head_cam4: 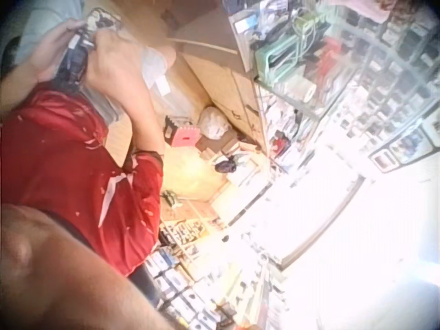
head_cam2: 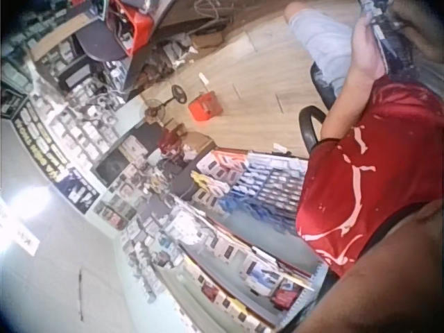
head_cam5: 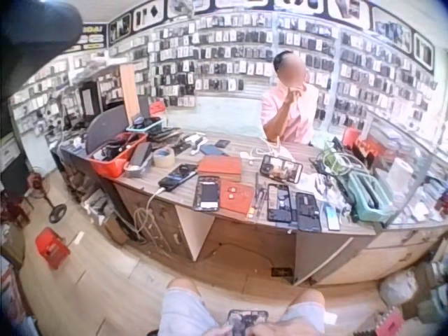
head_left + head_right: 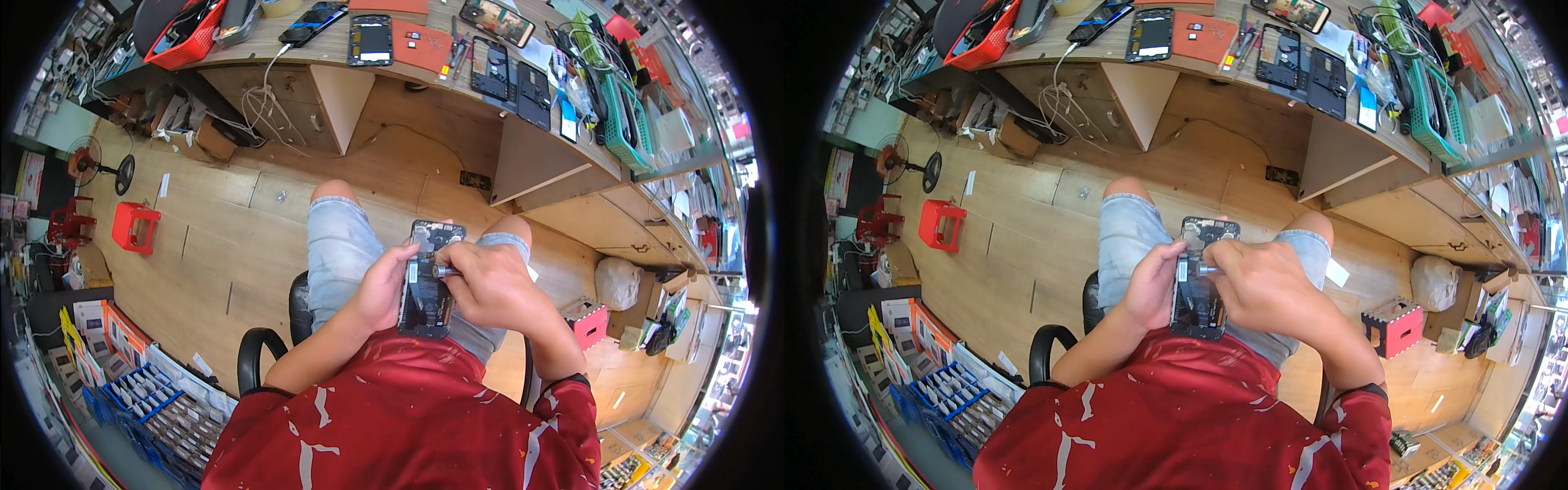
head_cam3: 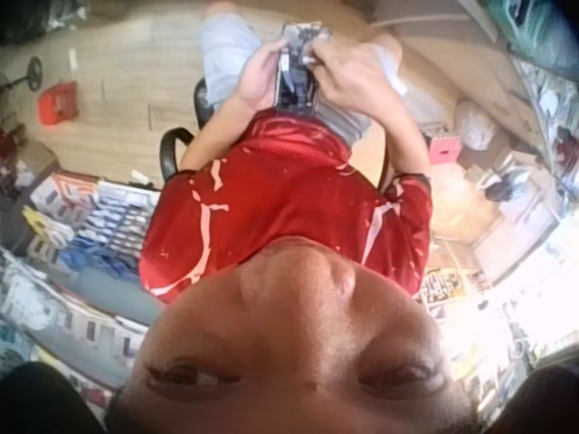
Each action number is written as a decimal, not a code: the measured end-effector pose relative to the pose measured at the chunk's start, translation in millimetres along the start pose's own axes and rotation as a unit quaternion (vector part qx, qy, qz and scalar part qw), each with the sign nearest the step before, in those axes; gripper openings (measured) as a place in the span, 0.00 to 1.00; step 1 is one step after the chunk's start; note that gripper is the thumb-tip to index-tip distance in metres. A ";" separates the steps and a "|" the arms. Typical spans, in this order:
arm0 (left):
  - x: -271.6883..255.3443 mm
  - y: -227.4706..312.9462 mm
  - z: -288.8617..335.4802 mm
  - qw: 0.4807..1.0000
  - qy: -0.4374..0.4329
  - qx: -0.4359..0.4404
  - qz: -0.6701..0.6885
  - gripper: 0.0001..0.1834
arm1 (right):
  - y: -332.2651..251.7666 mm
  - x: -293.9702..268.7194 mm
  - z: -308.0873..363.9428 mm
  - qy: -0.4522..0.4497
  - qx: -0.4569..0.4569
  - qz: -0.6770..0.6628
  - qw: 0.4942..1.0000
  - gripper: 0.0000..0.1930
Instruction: The person disassembles a smartphone using a screwdriver, removes the battery, and places it on the workbench. The person then continues to remove screws and internal components from the phone's chassis.
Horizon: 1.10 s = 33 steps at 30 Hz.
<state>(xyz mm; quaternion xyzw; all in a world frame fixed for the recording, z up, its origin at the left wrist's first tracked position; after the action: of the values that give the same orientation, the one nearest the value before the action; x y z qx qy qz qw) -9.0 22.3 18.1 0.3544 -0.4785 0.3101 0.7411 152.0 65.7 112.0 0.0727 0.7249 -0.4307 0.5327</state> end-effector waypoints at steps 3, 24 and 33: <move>3.3 2.2 -8.3 0.999 0.020 0.026 -0.007 0.27 | -3.6 -4.7 -2.2 0.009 -0.014 -0.003 1.000 0.11; -12.8 -11.9 22.0 0.987 0.050 -0.111 -0.102 0.41 | 263.2 -117.7 -88.2 0.111 0.338 0.189 0.915 0.17; -1.9 -8.4 13.1 0.985 0.011 -0.121 -0.122 0.40 | 267.5 -119.6 -83.4 0.230 0.310 0.181 0.905 0.19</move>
<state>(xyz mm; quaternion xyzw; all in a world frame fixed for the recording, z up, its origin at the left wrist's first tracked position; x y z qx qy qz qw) -9.3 6.7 18.2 0.3141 -0.4580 0.1610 0.8159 294.2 332.0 70.7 0.4607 0.6318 -0.5013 0.3706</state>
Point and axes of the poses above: each hand's wrist, its own z-axis away from the middle knuckle, its own x-axis out of the palm, y = z × x, the point moved 3 cm from there along -z, towards the middle knuckle, and after that the axes turned 1 degree about z, right-handed, at the moved point
